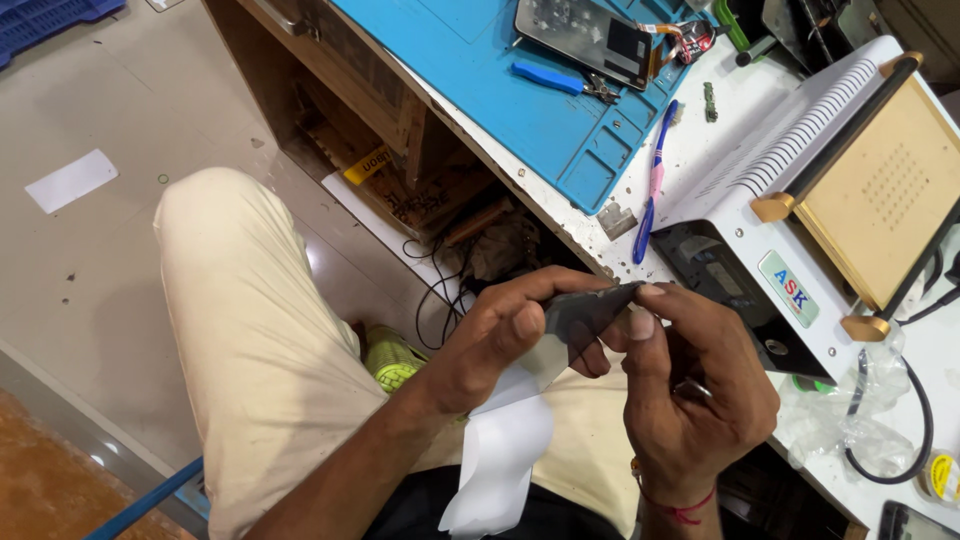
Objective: The person removes a protective film from a smartphone screen using tweezers and then applies a white screen protector. They peel off the backing layers and align the protector on the screen.
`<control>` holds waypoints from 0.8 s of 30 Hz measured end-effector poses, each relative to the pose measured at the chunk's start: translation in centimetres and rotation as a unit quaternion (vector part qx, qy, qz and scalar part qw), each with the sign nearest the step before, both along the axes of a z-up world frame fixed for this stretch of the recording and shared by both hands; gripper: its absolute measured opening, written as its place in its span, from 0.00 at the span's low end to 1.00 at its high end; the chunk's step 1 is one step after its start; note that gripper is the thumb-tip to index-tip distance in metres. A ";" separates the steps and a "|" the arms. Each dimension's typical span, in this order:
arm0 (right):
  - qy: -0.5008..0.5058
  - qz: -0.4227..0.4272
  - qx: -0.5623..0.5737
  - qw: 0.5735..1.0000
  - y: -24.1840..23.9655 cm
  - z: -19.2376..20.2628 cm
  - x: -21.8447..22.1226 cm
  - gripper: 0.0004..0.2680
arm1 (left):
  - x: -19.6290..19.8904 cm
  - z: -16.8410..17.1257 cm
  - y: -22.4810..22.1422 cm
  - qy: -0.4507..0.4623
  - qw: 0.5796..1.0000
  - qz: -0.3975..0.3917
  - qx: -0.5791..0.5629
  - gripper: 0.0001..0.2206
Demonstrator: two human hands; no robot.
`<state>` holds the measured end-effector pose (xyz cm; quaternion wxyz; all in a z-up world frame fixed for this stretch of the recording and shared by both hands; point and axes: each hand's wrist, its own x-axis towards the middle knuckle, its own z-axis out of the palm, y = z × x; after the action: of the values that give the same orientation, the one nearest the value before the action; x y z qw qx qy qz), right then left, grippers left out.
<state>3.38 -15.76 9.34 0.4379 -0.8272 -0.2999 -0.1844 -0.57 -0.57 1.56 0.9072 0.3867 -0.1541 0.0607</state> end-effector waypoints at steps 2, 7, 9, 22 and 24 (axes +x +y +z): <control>-0.016 -0.007 -0.008 1.000 -0.2 0.0 -0.1 0.04 | -0.2 0.2 -0.1 -0.004 1.000 0.004 0.008 0.40; -0.038 0.007 -0.012 0.999 -0.8 0.1 -0.1 0.03 | -0.6 0.8 -0.5 0.005 1.000 0.010 0.019 0.39; -0.040 0.017 -0.010 0.999 -1.0 0.3 -0.2 0.03 | -0.8 1.0 -0.7 0.006 1.000 0.012 0.024 0.39; -0.053 0.001 -0.033 0.998 -2.0 0.7 -0.5 0.06 | -1.6 2.6 -1.2 0.017 0.997 0.026 0.068 0.39; -0.050 0.002 -0.032 0.998 -2.0 0.8 -0.6 0.05 | -1.6 2.8 -1.1 0.020 0.996 0.030 0.077 0.39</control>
<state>2.75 -17.71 10.11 0.3961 -0.8298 -0.3292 -0.2151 -2.21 -1.68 4.33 0.8753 0.4612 -0.1285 0.0678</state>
